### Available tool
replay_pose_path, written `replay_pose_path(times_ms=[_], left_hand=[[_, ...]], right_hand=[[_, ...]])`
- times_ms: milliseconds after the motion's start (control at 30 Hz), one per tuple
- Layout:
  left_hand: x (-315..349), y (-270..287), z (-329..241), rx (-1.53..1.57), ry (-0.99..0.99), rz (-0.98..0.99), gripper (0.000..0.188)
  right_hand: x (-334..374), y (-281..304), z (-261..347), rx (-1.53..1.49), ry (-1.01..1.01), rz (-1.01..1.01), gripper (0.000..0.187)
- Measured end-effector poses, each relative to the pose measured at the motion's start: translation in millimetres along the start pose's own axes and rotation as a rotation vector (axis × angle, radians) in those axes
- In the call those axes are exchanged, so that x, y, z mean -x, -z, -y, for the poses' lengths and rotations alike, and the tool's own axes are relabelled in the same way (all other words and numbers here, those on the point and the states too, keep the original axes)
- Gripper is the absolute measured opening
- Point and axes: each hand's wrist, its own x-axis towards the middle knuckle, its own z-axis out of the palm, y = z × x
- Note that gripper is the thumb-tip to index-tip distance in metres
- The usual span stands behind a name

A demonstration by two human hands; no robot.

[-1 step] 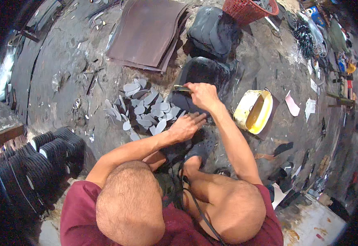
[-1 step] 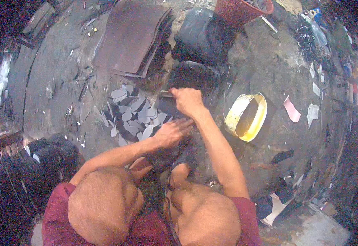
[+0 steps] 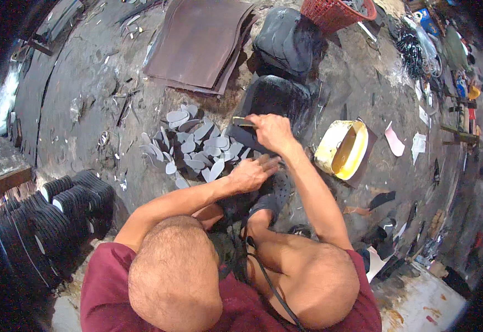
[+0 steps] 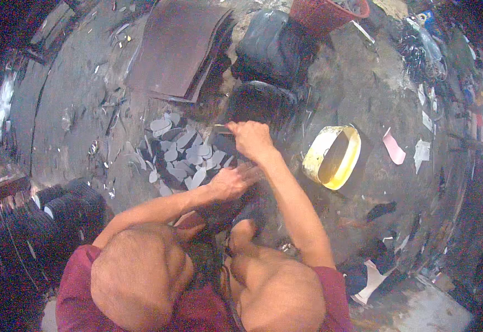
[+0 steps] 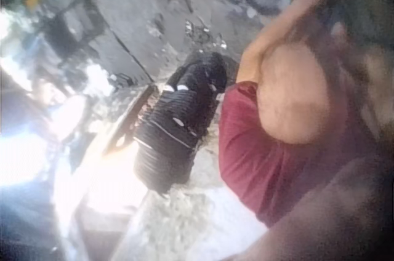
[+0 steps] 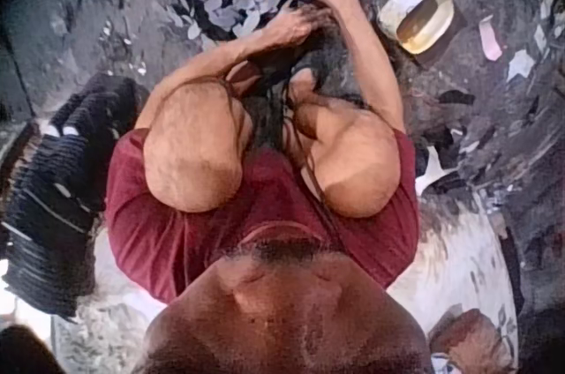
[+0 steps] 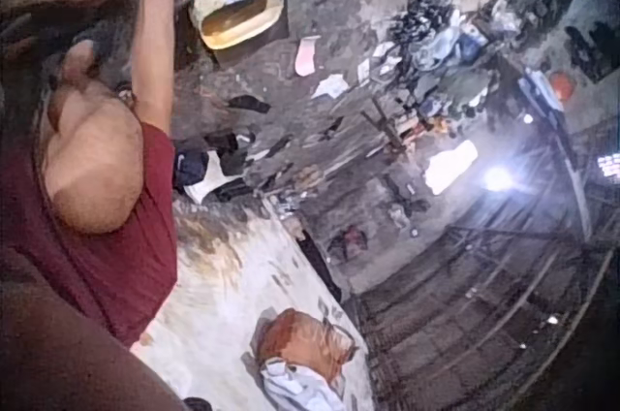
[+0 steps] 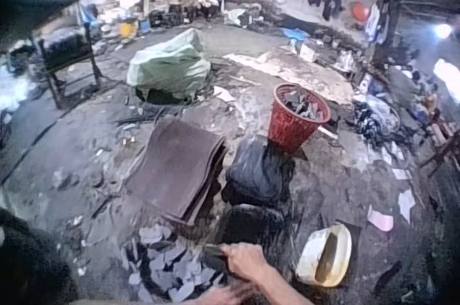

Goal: The person repeatedly dips a brush into a yellow container and applies a liquid to black shoe parts on the floor. They handle the parts one at a time, turning them over and brushing different areas.

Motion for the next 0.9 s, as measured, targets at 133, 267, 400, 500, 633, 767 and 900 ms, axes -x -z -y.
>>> replay_pose_path(times_ms=[133,267,400,500,633,767,900], left_hand=[[9,-34,-5,-0.073,-0.242,-0.097,0.053],[-6,-20,-11,-0.230,-0.345,0.126,0.056],[-2,-36,0,-0.125,-0.468,-0.247,0.055],[-13,-13,-1,-0.162,-0.153,-0.252,0.055],[-49,23,20,-0.264,0.047,-0.181,0.056],[-57,17,43,-0.414,0.113,-0.036,0.056],[-45,-2,40,-0.423,0.141,-0.085,0.049]], right_hand=[[27,-14,36,0.002,0.087,-0.088,0.030],[39,-26,44,0.010,0.074,-0.093,0.038],[34,9,42,-0.594,-0.066,-0.336,0.033],[38,100,1,-0.802,-0.237,-0.537,0.030],[42,156,-39,-0.925,-0.143,-0.703,0.026],[38,162,-72,-0.649,-0.011,-0.789,0.028],[34,126,-92,-0.535,-0.201,-0.667,0.037]])
